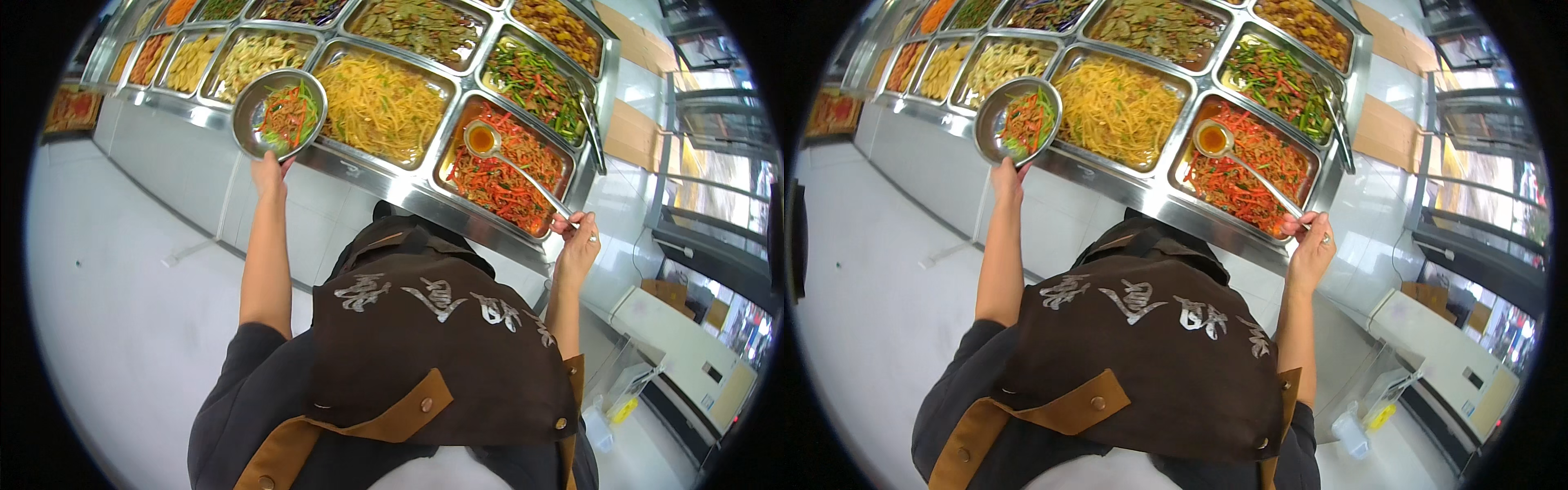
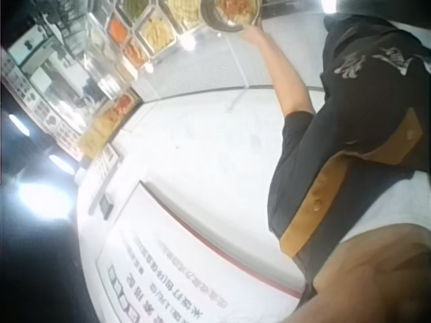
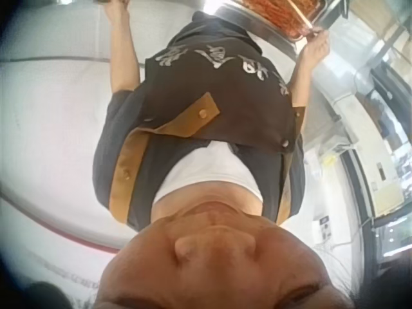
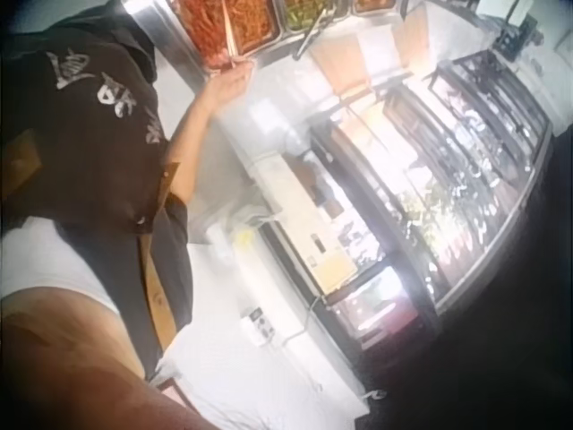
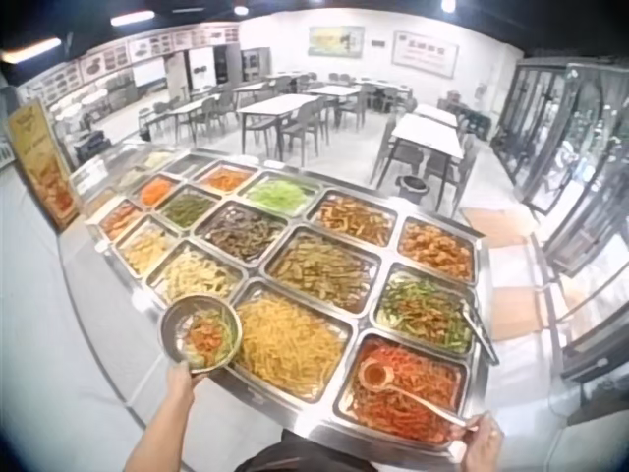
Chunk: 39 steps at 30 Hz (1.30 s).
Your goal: The person assembles a meal by scooping mixed vegetables from a buffet tray into a metal bowl, then scoops rice from a rice cooker into a plastic container. They add shredded cabbage to the rice and pour the mixed vegetables on top, completing the meal assembly.
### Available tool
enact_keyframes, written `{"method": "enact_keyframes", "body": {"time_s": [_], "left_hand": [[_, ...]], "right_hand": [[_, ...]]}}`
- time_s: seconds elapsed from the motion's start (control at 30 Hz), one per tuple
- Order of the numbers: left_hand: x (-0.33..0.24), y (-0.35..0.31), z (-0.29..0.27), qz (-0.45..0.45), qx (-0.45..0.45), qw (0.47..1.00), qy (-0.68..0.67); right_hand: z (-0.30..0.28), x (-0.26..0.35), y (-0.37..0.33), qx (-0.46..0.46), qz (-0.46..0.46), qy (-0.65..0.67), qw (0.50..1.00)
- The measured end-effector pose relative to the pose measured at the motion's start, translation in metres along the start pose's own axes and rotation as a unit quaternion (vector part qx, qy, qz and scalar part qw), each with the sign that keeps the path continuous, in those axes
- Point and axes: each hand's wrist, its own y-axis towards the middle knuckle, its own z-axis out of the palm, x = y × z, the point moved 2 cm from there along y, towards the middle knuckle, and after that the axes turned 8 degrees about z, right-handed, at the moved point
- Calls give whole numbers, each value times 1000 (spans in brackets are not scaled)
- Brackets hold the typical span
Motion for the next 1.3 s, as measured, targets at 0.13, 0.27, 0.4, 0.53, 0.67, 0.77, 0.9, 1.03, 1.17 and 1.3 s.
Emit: {"method": "enact_keyframes", "body": {"time_s": [0.13,0.27,0.4,0.53,0.67,0.77,0.9,1.03,1.17,1.3], "left_hand": [[-46,-56,14,40,139,982,119],[-49,-103,71,31,289,944,153],[-27,-144,122,-59,365,923,104],[-20,-169,148,-91,414,904,50],[-11,-171,159,-101,428,897,42],[-13,-174,162,-84,414,905,52],[0,-178,172,-37,450,889,73],[-11,-183,169,-80,432,896,60],[-23,-184,161,-74,414,907,28],[-37,-178,161,-83,407,909,28]], "right_hand": [[3,29,-10,1,-29,-3,1000],[2,57,-15,30,-60,0,998],[8,73,-26,104,-96,-33,989],[19,75,-50,155,-340,-294,880],[19,79,-77,194,-473,-410,756],[14,78,-84,200,-500,-441,718],[-3,59,-89,185,-499,-483,696],[3,61,-91,187,-507,-455,708],[16,66,-90,171,-536,-420,712],[26,62,-81,172,-543,-402,717]]}}
